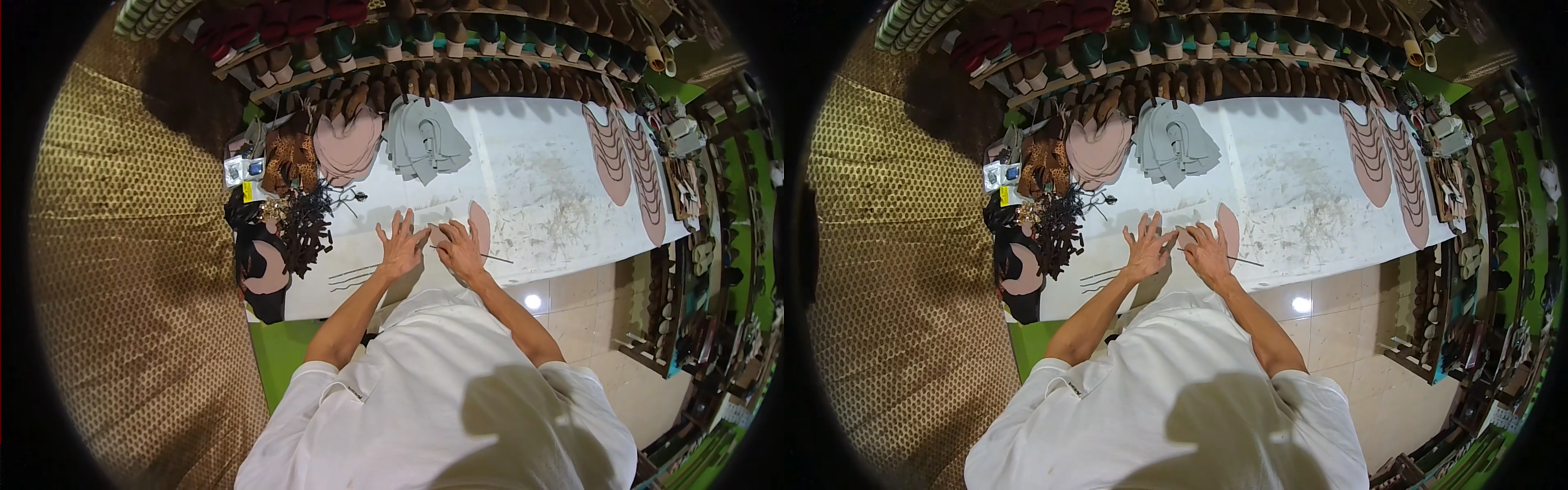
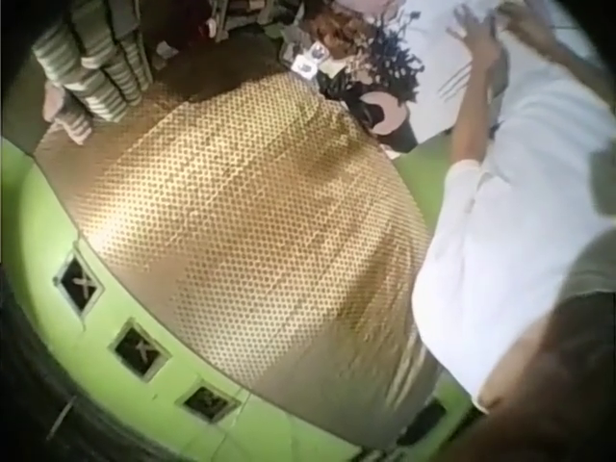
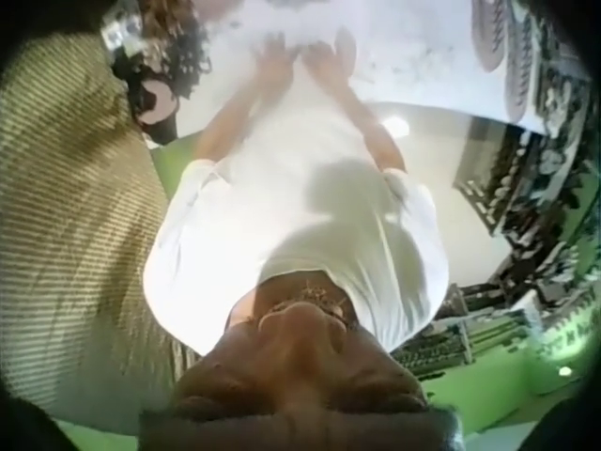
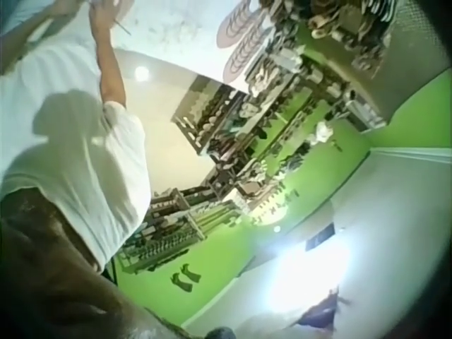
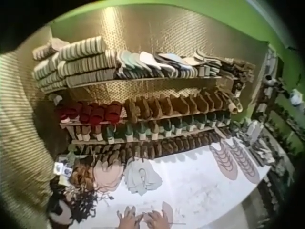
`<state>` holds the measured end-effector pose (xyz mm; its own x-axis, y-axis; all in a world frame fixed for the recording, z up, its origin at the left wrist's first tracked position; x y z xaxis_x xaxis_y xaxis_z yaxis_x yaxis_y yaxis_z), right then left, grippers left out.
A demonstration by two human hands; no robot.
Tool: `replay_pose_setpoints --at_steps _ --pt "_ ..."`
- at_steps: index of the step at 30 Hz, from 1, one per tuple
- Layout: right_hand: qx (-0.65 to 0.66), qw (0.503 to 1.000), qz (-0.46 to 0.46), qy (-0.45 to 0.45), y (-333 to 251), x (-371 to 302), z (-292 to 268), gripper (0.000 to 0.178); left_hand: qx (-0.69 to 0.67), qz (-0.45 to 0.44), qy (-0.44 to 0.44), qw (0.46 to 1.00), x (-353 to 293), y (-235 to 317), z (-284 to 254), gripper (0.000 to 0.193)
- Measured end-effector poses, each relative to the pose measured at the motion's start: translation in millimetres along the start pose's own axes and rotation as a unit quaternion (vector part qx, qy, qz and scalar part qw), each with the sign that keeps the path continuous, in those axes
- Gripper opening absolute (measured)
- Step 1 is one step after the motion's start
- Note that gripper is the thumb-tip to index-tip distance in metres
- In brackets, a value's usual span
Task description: Organizing and aligning shoe upper components on a workbench.
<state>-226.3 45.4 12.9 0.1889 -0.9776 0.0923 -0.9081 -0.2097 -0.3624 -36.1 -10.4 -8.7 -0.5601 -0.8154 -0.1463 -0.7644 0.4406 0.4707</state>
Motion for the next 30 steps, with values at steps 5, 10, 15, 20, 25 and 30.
replay_pose_setpoints --at_steps 5,10,15,20,25,30 --pt "0.035 0.998 0.038 0.022 3.1 1.9 -2.0 0.017 -0.010 0.005 0.006 1.000 2.6 -1.7 0.5 0.064" --pt "0.077 0.982 0.163 0.058 14.1 12.4 -7.7 0.019 -0.004 -0.011 -0.014 1.000 4.6 -2.0 0.6 0.062" --pt "0.084 0.982 0.162 0.057 18.0 26.2 -5.1 0.018 -0.022 -0.026 -0.005 0.999 5.5 -0.7 2.4 0.062" --pt "0.100 0.984 0.137 0.061 20.0 37.8 4.9 0.016 -0.034 -0.039 -0.015 0.999 6.5 1.2 0.2 0.066" --pt "0.114 0.983 0.137 0.046 22.2 40.0 14.4 0.013 -0.033 -0.031 -0.009 0.999 3.0 -0.7 1.4 0.069" --pt "0.108 0.982 0.146 0.047 22.1 41.7 16.5 0.013 -0.035 -0.024 0.003 0.999 0.4 -1.5 1.3 0.070"
Point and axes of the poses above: each hand's wrist, its own x-axis towards the middle knuckle, its own z-axis out of the palm, y = z × x, the point moved 2 cm from there along x, towards the middle knuckle, and after that the axes turned 8 degrees about -x, right-handed, at the moved point
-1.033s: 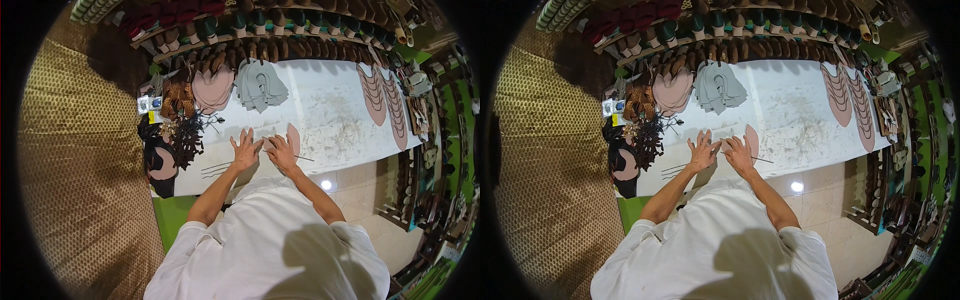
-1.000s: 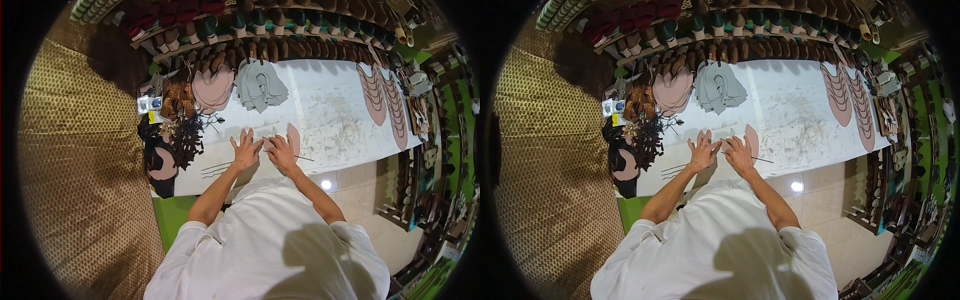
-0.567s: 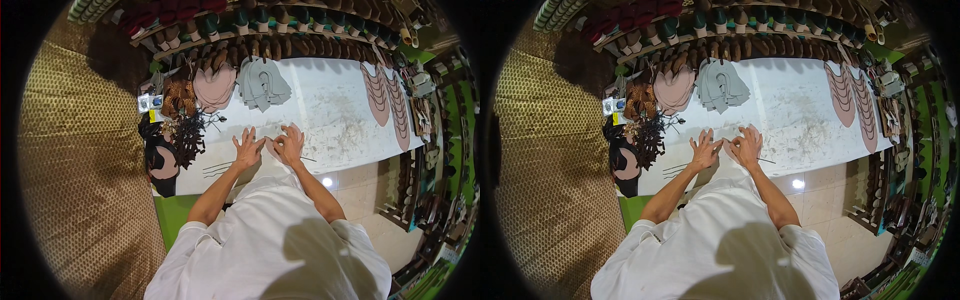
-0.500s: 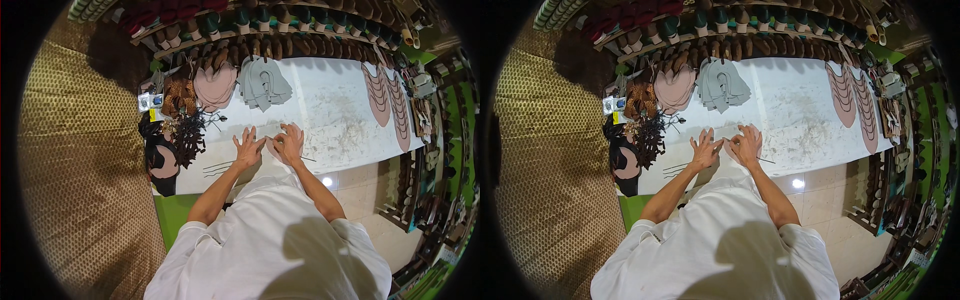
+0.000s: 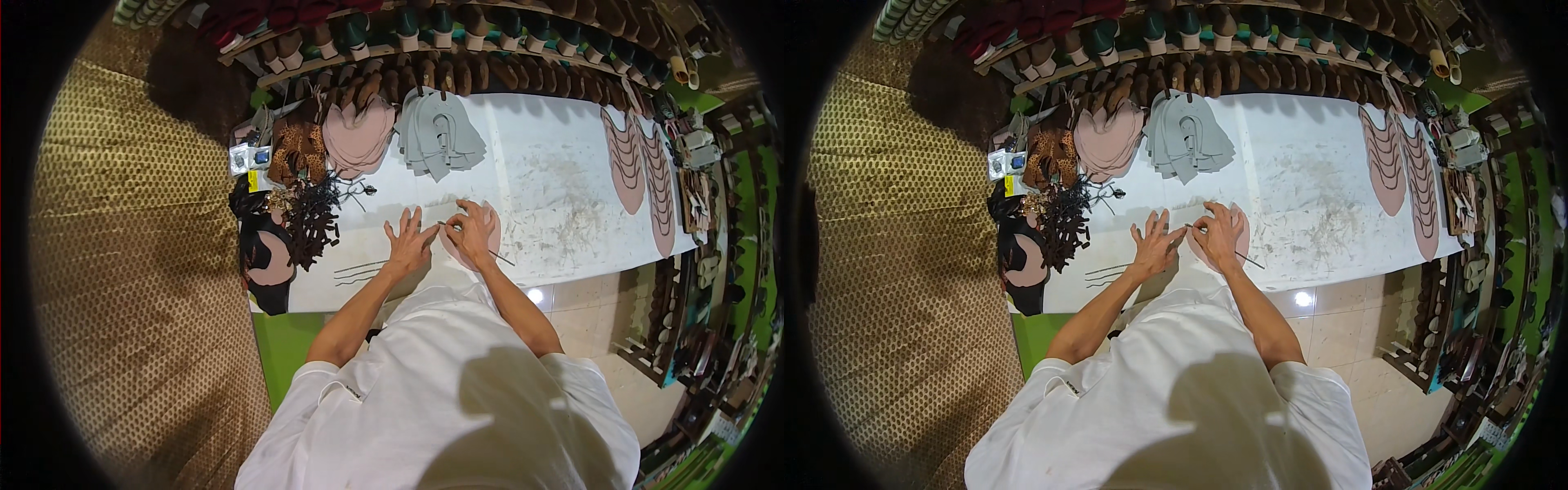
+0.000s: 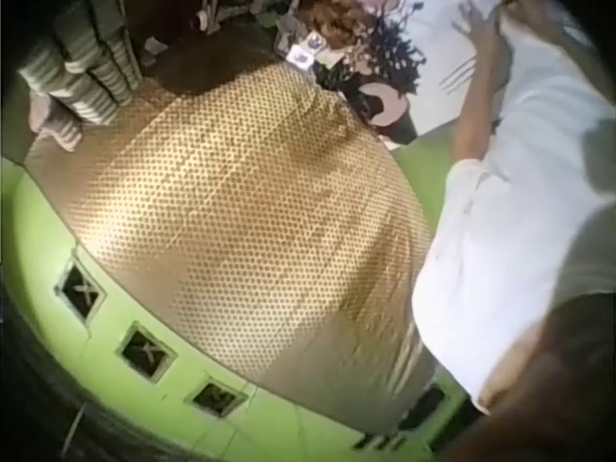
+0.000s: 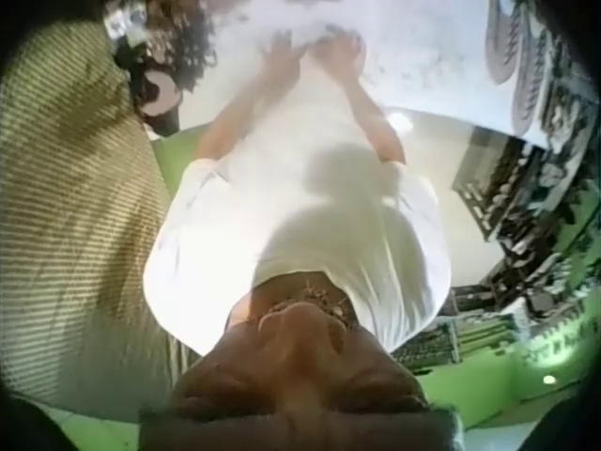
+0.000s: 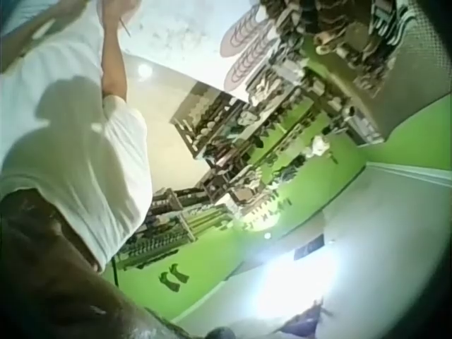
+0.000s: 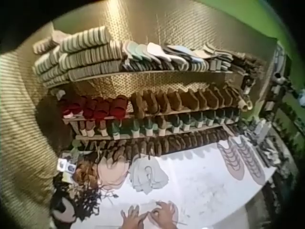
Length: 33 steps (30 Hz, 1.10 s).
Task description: Organizing and aligning shoe upper components on a workbench.
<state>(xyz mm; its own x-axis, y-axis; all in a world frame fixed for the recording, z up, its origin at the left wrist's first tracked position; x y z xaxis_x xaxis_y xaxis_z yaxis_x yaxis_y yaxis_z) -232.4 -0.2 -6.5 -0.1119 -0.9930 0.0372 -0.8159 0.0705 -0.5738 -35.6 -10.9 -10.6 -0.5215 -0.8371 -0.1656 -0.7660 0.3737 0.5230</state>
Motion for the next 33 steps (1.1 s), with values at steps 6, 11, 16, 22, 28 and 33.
replay_pose_setpoints --at_steps 6,11,16,22,28,33 --pt "-0.007 1.000 0.006 -0.002 0.9 0.5 -0.8 0.013 -0.002 0.000 -0.003 1.000 0.9 2.1 -1.7 0.069" --pt "-0.008 1.000 0.012 -0.003 -0.7 1.3 -2.6 0.013 0.013 0.004 -0.015 1.000 0.7 0.8 -2.0 0.066" --pt "-0.015 1.000 0.013 -0.002 -0.7 2.0 -4.0 0.013 0.017 0.025 0.006 1.000 -1.3 6.4 -5.3 0.067" --pt "-0.023 1.000 0.008 0.004 -0.4 1.0 -4.2 0.013 0.040 0.029 -0.005 0.999 0.6 13.8 -9.9 0.071" --pt "-0.024 1.000 -0.008 -0.004 -2.7 0.0 -8.0 0.014 0.023 0.034 0.019 0.999 2.6 10.6 -7.3 0.070" --pt "-0.031 0.999 -0.012 -0.009 -1.3 1.2 -9.9 0.015 0.032 0.025 0.012 0.999 3.7 11.0 -6.7 0.070"
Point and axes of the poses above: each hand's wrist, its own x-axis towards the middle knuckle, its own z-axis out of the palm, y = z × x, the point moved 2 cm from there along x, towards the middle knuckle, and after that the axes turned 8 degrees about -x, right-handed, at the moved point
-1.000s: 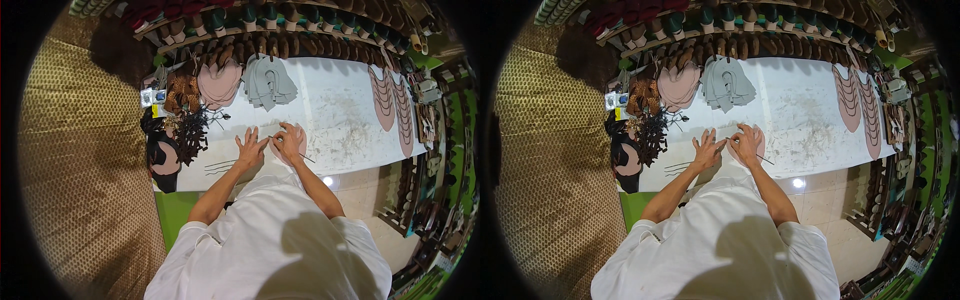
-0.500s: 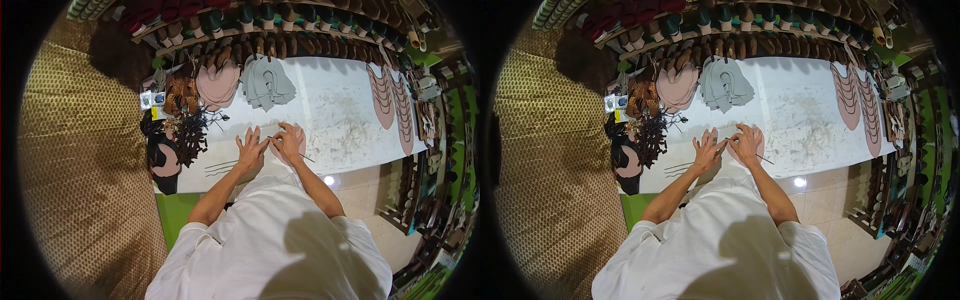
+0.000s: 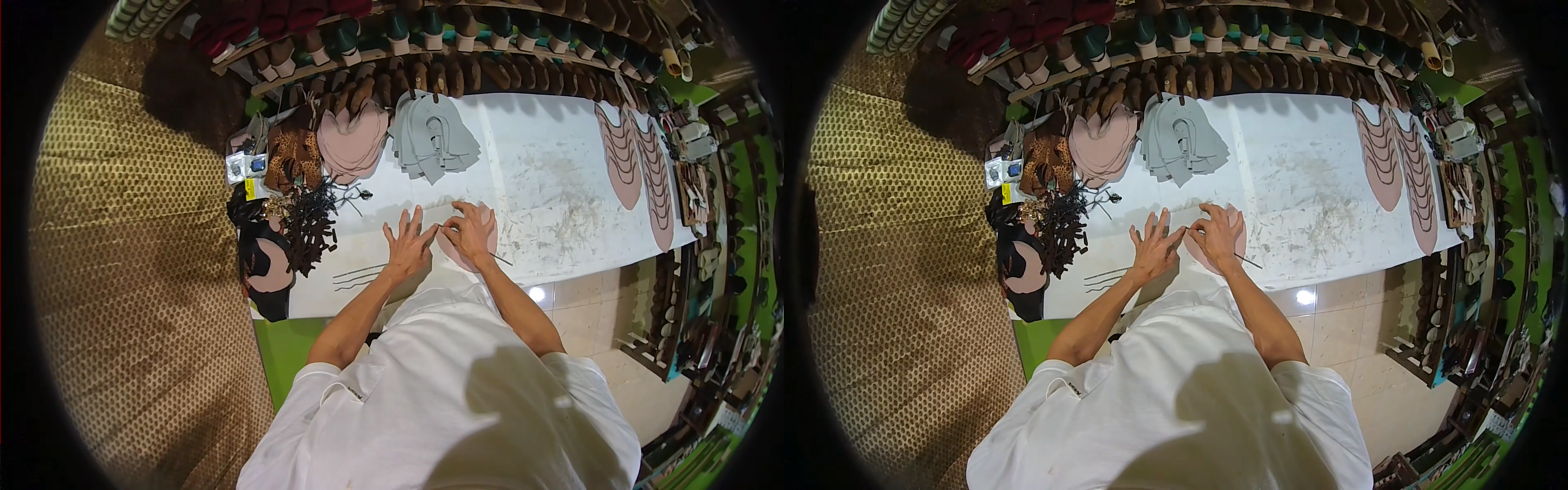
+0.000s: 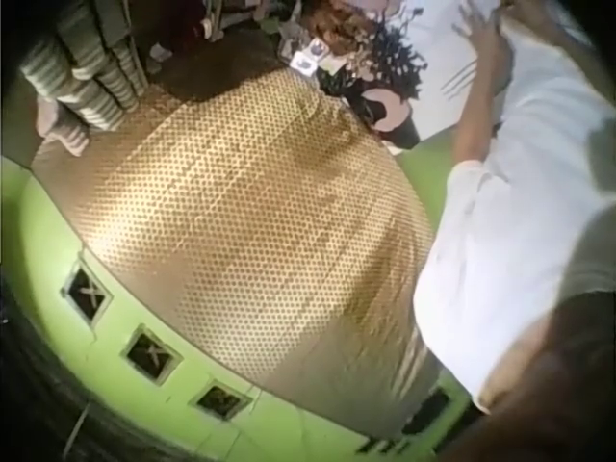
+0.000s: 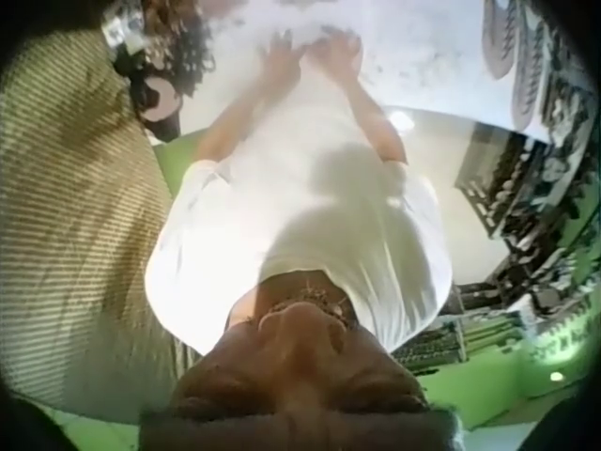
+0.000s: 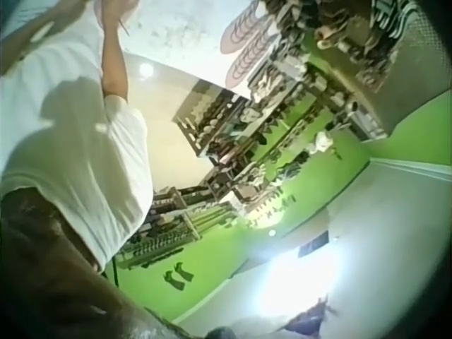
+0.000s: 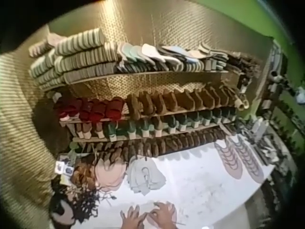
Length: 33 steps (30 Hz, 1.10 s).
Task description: Organizing and aligning shoe upper components on a workbench.
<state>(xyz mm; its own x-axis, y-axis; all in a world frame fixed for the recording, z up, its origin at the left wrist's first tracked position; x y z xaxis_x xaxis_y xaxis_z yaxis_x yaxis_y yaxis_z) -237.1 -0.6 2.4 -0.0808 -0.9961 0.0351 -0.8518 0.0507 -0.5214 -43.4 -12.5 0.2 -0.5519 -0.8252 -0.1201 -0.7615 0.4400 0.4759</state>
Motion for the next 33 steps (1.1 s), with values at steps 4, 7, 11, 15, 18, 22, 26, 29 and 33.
replay_pose_setpoints --at_steps 4,7,11,15,18,22,26,29,33 --pt "-0.008 1.000 -0.004 -0.007 -0.3 0.1 -1.4 0.014 0.018 0.015 0.003 1.000 2.1 4.1 -3.9 0.069" --pt "-0.014 1.000 -0.013 -0.007 3.2 1.2 -3.4 0.014 0.026 0.034 -0.010 0.999 8.4 6.7 -9.2 0.068" --pt "-0.015 0.999 -0.031 -0.005 1.1 0.1 -3.2 0.013 -0.016 -0.007 -0.035 0.999 9.1 -3.7 -3.5 0.065" --pt "-0.027 0.999 -0.022 0.003 1.4 -0.1 -0.4 0.014 -0.026 -0.006 0.001 1.000 10.4 -2.6 0.2 0.063" --pt "-0.030 0.999 -0.020 0.006 4.5 -3.3 -1.4 0.015 0.038 0.023 -0.018 0.999 7.2 3.0 1.2 0.061" --pt "-0.007 0.999 -0.022 0.045 4.8 -12.0 -7.1 0.019 0.034 0.032 -0.006 0.999 0.8 1.7 7.0 0.053" --pt "-0.044 0.998 -0.021 0.038 14.8 -26.9 -10.3 0.021 0.053 0.021 -0.031 0.998 -0.6 -1.3 10.3 0.054" --pt "-0.036 0.999 -0.016 0.034 22.8 -28.6 -4.9 0.017 0.044 0.017 -0.037 0.998 1.9 0.1 9.3 0.052" --pt "-0.044 0.998 -0.006 0.052 18.6 -25.2 -6.9 0.012 0.012 -0.014 -0.050 0.999 2.3 1.4 9.8 0.052"
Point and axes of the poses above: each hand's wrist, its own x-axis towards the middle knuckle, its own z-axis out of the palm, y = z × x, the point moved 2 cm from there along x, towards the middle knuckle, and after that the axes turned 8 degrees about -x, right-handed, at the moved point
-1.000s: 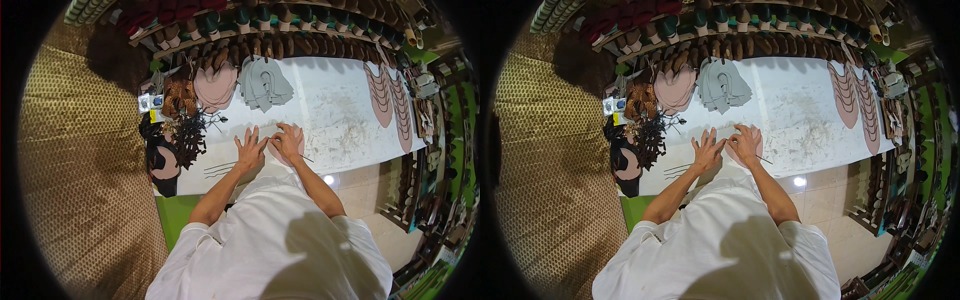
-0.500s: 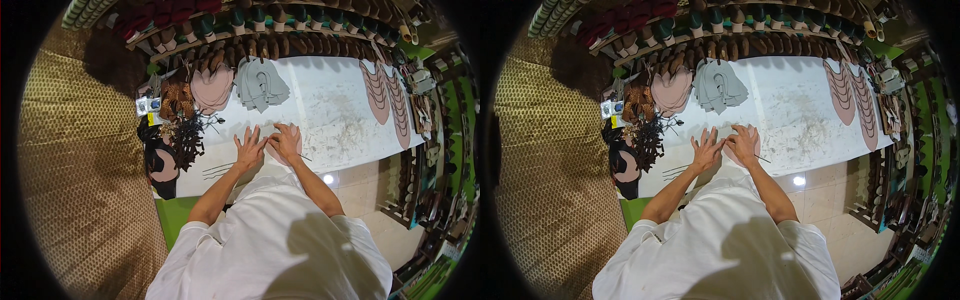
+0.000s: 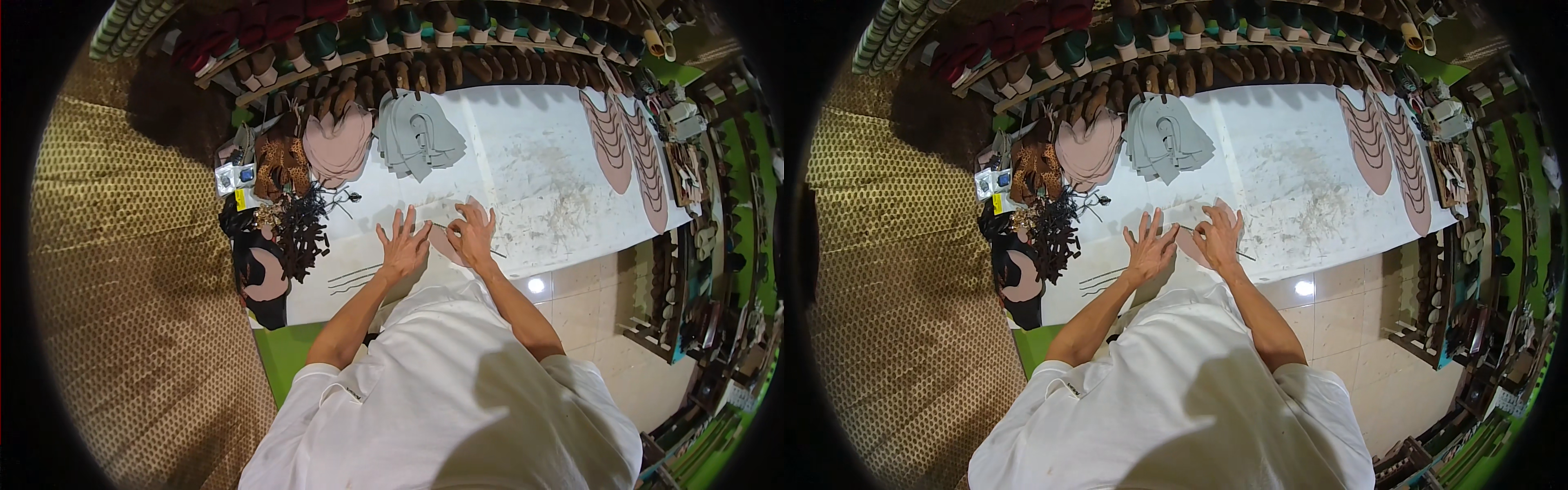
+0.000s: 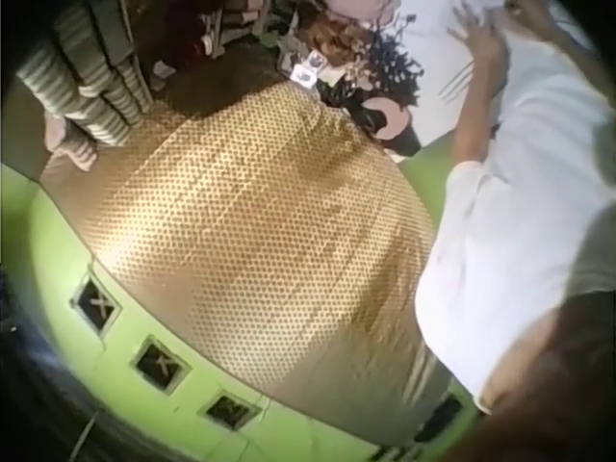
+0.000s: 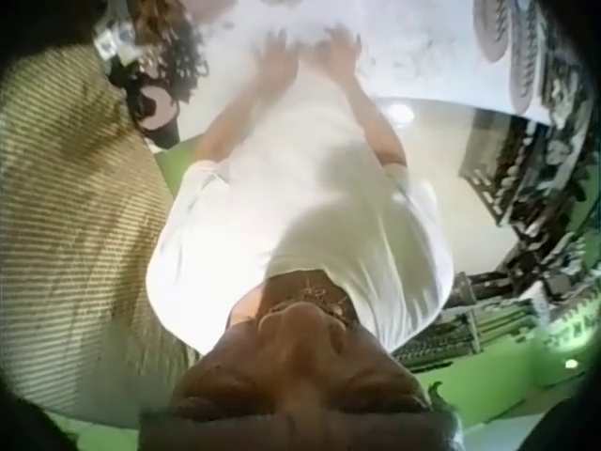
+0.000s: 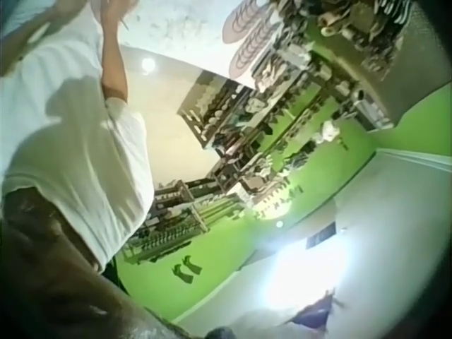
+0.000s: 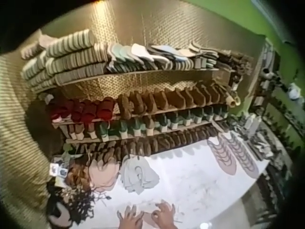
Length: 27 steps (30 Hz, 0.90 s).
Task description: Organizing and aligning shoe upper components on a workbench.
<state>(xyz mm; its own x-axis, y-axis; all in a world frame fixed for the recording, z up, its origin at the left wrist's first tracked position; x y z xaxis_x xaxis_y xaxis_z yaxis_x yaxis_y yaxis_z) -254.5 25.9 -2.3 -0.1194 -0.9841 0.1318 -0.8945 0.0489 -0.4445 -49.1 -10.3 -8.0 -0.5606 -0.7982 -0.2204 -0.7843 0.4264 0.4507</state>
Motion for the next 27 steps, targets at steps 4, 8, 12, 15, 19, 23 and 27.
replay_pose_setpoints --at_steps 4,8,12,15,19,23,27 --pt "0.005 1.000 0.024 -0.002 -6.7 2.5 -5.1 0.012 -0.009 -0.004 0.016 1.000 -0.3 -2.8 0.8 0.052" --pt "0.015 0.999 0.029 -0.008 -8.1 -0.3 -3.6 0.014 -0.041 -0.017 0.003 0.999 3.3 1.8 -3.7 0.051" --pt "0.024 0.999 0.037 -0.008 -8.2 -2.2 -2.8 0.013 -0.115 -0.061 0.006 0.991 6.8 5.4 -8.8 0.048" --pt "0.023 0.999 0.037 -0.003 -8.1 -1.6 -2.0 0.013 -0.083 -0.015 0.018 0.996 6.5 3.1 -11.5 0.047" --pt "0.018 0.999 0.039 0.001 -9.1 -2.2 -3.1 0.013 0.003 0.034 0.005 0.999 7.7 1.6 -9.0 0.047" --pt "0.023 0.999 0.041 -0.005 -11.7 -4.5 -3.2 0.013 0.004 0.038 0.005 0.999 7.4 0.4 -6.6 0.046" --pt "0.015 0.999 0.039 0.000 -8.4 -6.3 2.0 0.015 -0.029 0.039 0.026 0.998 8.1 4.4 -6.5 0.046"
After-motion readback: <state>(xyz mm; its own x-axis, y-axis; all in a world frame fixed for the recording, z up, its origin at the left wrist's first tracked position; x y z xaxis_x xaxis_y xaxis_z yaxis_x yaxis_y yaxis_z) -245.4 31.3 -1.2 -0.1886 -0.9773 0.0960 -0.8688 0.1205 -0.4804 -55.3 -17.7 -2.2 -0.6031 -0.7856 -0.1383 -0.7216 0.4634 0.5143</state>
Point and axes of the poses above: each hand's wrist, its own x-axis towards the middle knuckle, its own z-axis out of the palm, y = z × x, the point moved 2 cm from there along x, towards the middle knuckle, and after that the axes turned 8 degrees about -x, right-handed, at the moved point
